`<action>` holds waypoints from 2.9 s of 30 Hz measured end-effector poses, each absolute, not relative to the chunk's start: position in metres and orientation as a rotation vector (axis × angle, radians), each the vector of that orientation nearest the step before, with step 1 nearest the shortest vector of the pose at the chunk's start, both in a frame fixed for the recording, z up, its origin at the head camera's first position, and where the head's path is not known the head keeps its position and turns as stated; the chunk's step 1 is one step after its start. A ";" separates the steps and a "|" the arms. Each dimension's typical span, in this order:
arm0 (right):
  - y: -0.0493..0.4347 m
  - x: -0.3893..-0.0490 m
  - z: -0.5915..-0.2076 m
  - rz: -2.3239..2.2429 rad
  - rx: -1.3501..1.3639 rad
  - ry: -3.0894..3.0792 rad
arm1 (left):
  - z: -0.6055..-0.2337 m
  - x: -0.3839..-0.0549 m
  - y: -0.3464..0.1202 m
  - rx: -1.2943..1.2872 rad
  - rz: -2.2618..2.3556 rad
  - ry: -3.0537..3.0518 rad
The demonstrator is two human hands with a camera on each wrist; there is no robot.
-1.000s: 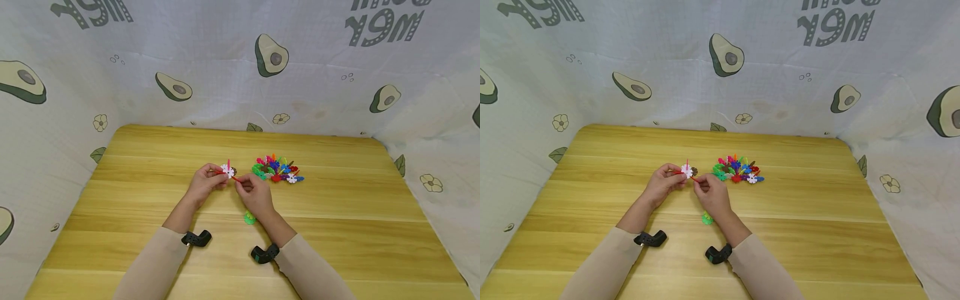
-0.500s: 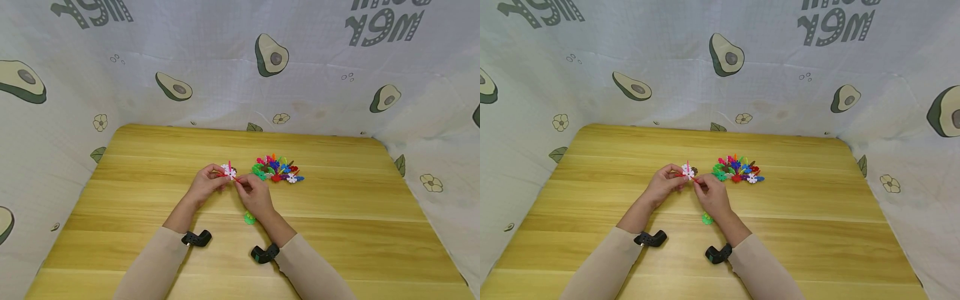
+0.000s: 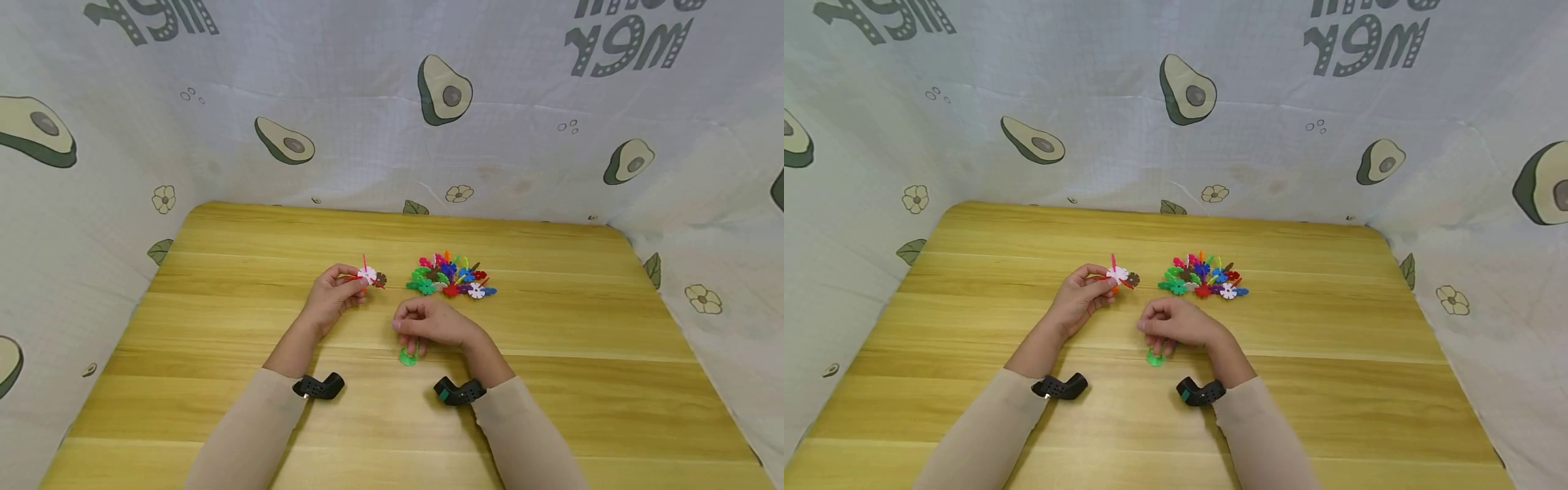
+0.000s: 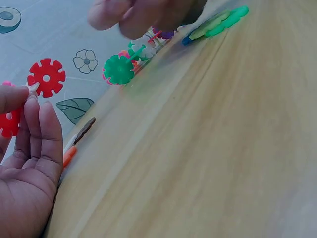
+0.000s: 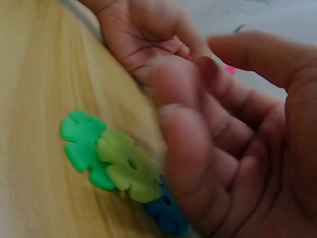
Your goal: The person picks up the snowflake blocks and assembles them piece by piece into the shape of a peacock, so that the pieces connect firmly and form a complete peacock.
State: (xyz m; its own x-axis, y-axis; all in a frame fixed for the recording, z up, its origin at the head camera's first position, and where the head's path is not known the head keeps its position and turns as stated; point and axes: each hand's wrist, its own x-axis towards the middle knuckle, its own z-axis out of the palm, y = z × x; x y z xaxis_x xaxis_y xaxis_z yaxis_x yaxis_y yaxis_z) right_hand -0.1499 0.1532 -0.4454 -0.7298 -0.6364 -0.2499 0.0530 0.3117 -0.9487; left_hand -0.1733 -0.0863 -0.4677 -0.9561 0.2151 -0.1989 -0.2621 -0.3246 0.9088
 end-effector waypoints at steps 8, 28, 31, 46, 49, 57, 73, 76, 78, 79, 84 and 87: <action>0.153 -0.151 -0.448 -1.582 -0.611 1.815 | -0.468 -0.173 -0.085 -0.070 2.340 1.621; 0.157 -0.153 -0.445 -1.463 -0.334 2.281 | -0.468 -0.172 -0.084 -0.072 2.361 1.603; 0.149 -0.152 -0.449 -1.184 -0.340 2.496 | -0.468 -0.172 -0.084 -0.060 2.372 1.597; 0.123 -0.141 -0.454 -0.755 -0.464 2.897 | -0.465 -0.171 -0.084 -0.050 2.353 1.591; 0.124 -0.141 -0.455 -0.809 -0.459 2.880 | -0.465 -0.171 -0.083 -0.038 2.326 1.636; 0.124 -0.144 -0.462 -1.392 -0.327 2.736 | -0.466 -0.171 -0.079 -0.057 2.233 1.783; 0.113 -0.139 -0.462 -2.041 -0.213 2.583 | -0.463 -0.162 -0.061 0.045 2.420 1.625; 0.112 -0.138 -0.461 -2.085 -0.180 2.582 | -0.462 -0.161 -0.059 0.081 2.398 1.683; 0.112 -0.139 -0.461 -2.113 -0.162 2.571 | -0.463 -0.160 -0.058 0.106 2.364 1.745; 0.112 -0.139 -0.461 -2.121 -0.159 2.572 | -0.463 -0.160 -0.058 0.120 2.343 1.783; 0.113 -0.140 -0.464 -2.128 -0.171 2.609 | -0.464 -0.158 -0.056 0.138 2.256 1.914; 0.113 -0.140 -0.465 -2.109 -0.191 2.657 | -0.463 -0.157 -0.055 0.134 2.231 1.967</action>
State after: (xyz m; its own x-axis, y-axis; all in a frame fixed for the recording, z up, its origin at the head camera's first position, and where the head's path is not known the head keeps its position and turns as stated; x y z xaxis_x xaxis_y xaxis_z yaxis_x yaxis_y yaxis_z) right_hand -0.1403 0.1129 -0.4654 -0.9612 0.0708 0.2667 -0.2436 0.2359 -0.9407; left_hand -0.1568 -0.0554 -0.4634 -0.9825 0.1817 -0.0412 -0.0636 -0.1194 0.9908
